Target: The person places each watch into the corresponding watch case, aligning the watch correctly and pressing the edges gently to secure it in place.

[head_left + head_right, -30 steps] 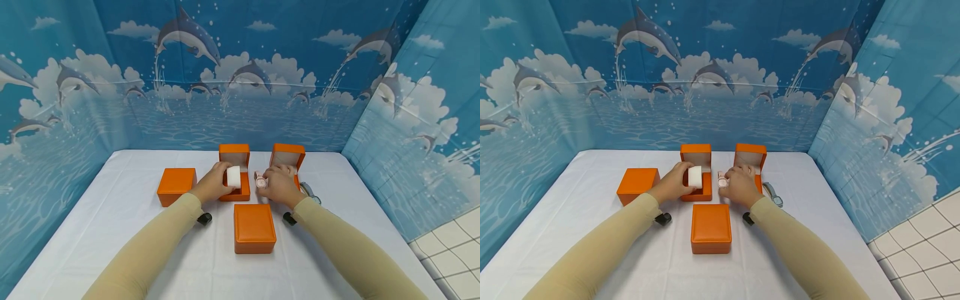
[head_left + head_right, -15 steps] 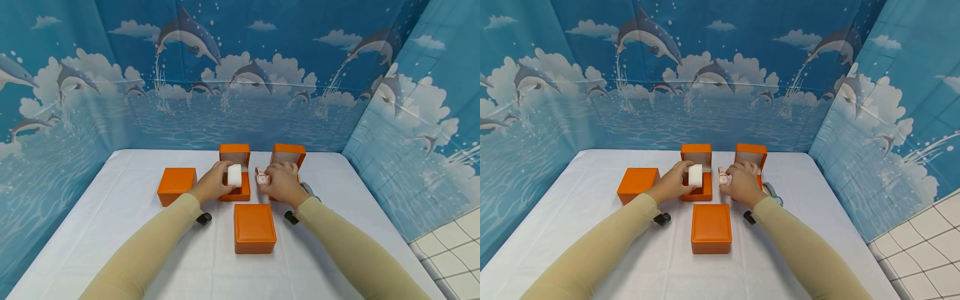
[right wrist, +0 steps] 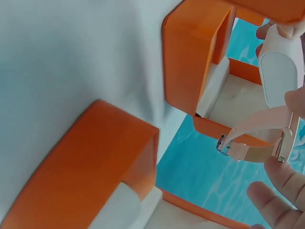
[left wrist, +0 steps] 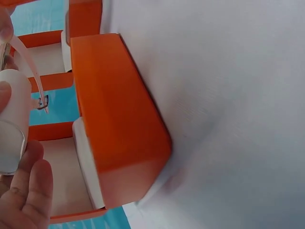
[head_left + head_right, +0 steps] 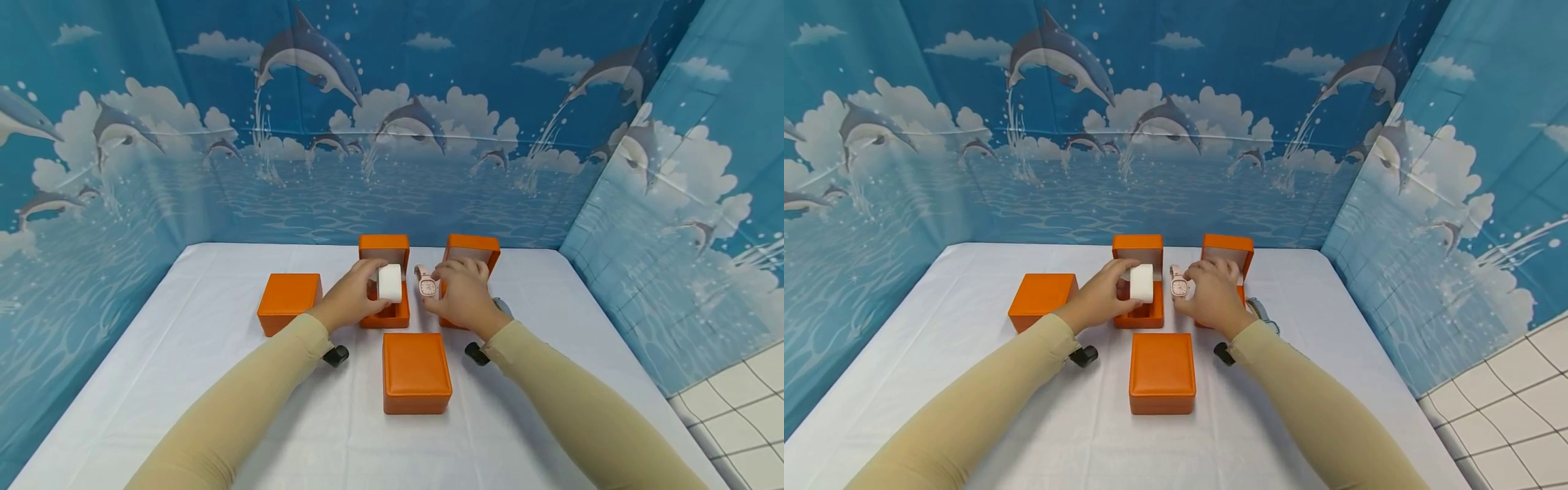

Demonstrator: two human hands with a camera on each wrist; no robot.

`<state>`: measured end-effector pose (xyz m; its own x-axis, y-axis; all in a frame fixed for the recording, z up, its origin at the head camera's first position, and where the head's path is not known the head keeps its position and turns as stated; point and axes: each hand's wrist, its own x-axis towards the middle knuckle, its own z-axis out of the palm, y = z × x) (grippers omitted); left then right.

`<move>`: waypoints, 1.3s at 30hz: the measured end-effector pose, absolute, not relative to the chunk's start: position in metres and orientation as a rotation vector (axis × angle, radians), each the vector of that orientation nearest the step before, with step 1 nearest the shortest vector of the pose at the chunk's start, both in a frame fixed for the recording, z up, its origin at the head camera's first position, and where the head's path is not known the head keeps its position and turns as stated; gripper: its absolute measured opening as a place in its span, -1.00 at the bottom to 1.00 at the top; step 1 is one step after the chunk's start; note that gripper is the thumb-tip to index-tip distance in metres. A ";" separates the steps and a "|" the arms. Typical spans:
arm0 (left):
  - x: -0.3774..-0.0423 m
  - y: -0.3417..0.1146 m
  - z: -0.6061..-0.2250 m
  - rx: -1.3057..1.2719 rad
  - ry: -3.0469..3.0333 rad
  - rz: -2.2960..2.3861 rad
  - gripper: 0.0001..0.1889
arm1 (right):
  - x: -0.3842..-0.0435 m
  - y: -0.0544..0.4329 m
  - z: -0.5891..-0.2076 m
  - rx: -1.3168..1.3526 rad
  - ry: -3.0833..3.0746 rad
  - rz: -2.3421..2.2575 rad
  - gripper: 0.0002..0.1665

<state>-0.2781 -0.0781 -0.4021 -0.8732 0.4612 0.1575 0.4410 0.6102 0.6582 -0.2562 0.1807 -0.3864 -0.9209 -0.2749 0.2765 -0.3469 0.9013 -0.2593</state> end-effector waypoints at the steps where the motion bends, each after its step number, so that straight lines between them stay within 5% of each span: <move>1: -0.278 -0.078 -0.402 0.797 2.795 1.129 -0.18 | -0.256 0.180 -0.386 0.475 -2.830 0.450 -0.47; 39: -0.267 -0.076 -0.390 0.964 2.781 1.180 -0.18 | -0.242 0.163 -0.371 0.635 -2.691 0.664 -0.44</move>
<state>-0.2674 -0.0765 -0.3902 -0.8148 0.5222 0.2517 0.5439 0.5382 0.6439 -0.2417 0.1632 -0.3712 -0.8585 -0.3450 0.3795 -0.4819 0.7958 -0.3668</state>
